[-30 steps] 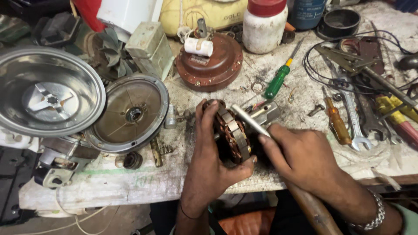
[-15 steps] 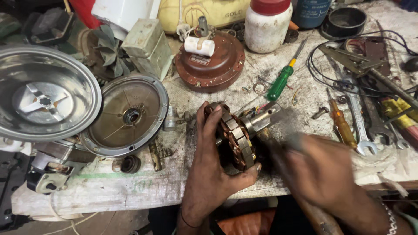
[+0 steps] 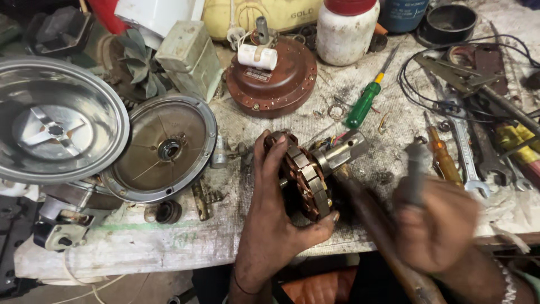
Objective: The person uses a puller tool and hammer to remove a bearing from a motor rotor. They then use a hammer to tap the bearing back into place, followed by a file to smooth the rotor surface.
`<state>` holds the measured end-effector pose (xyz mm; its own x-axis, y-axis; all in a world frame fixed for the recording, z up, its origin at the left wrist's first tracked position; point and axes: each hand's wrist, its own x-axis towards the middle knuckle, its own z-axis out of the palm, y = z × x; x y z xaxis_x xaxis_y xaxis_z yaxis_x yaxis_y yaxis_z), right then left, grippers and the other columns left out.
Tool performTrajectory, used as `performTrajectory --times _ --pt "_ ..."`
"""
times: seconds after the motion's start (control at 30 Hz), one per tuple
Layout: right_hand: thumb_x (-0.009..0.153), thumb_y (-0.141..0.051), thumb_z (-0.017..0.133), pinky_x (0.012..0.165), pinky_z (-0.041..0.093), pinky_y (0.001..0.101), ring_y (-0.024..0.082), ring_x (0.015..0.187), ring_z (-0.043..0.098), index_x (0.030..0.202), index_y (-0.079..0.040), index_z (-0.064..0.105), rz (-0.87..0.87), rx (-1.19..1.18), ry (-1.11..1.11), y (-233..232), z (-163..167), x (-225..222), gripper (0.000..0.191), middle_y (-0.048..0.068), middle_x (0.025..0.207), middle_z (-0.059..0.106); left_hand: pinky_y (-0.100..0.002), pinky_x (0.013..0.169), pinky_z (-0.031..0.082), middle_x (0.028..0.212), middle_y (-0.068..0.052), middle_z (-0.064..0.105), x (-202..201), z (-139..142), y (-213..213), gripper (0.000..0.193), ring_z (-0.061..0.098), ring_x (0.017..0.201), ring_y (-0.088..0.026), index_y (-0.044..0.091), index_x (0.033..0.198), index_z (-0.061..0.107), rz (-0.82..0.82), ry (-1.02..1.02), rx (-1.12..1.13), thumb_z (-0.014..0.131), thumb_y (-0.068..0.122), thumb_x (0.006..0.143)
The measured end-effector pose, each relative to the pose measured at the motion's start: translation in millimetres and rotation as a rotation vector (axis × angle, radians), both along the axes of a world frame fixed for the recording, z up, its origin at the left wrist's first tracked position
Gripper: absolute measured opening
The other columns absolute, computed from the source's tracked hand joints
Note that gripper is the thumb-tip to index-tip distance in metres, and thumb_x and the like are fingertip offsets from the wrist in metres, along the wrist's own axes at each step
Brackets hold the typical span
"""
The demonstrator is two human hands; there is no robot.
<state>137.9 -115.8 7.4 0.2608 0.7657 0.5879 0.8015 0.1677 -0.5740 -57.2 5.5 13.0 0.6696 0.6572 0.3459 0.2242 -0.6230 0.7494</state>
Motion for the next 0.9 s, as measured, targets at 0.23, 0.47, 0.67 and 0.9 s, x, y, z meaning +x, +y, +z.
performTrajectory --times 0.23,0.47,0.67,0.9 --pt "0.101 -0.026 0.052 0.044 0.04 0.0307 0.012 0.042 0.051 0.082 -0.006 0.059 0.064 0.229 -0.024 -0.8 -3.6 3.6 0.029 0.003 0.054 0.054 -0.056 0.125 0.033 0.169 -0.031 0.017 -0.7 1.1 1.8 0.125 0.017 0.161 -0.048 0.008 0.16 0.019 -0.01 -0.016 -0.043 0.096 0.031 0.065" --pt "0.1 -0.019 0.06 0.044 0.039 0.0345 0.016 0.043 0.051 0.077 -0.006 0.056 0.015 0.224 -0.182 8.8 11.8 -2.0 0.027 0.007 0.056 0.053 -0.053 0.126 0.035 0.171 -0.033 0.015 -1.3 7.0 1.9 0.127 0.023 0.161 -0.048 0.008 0.163 0.019 -0.006 -0.045 0.005 0.097 0.028 0.064" --pt "0.096 -0.021 0.059 0.036 0.041 0.033 0.014 0.035 0.052 0.075 -0.005 0.066 0.032 -0.036 -0.05 7.8 -1.9 0.0 0.027 0.003 0.048 0.056 -0.053 0.123 0.031 0.167 -0.036 0.009 -0.4 4.3 7.4 0.132 0.021 0.157 -0.048 0.004 0.162 0.014 -0.019 -0.006 -0.099 0.095 0.025 0.06" --pt "0.095 -0.024 0.06 0.041 0.043 0.0358 0.022 0.041 0.056 0.082 -0.001 0.069 0.007 -0.095 -0.088 6.2 -19.7 9.7 0.028 0.01 0.052 0.059 -0.057 0.123 0.032 0.167 -0.037 0.007 0.3 3.3 6.1 0.13 0.021 0.156 -0.05 0.009 0.161 0.012 -0.015 0.011 -0.122 0.094 0.028 0.063"
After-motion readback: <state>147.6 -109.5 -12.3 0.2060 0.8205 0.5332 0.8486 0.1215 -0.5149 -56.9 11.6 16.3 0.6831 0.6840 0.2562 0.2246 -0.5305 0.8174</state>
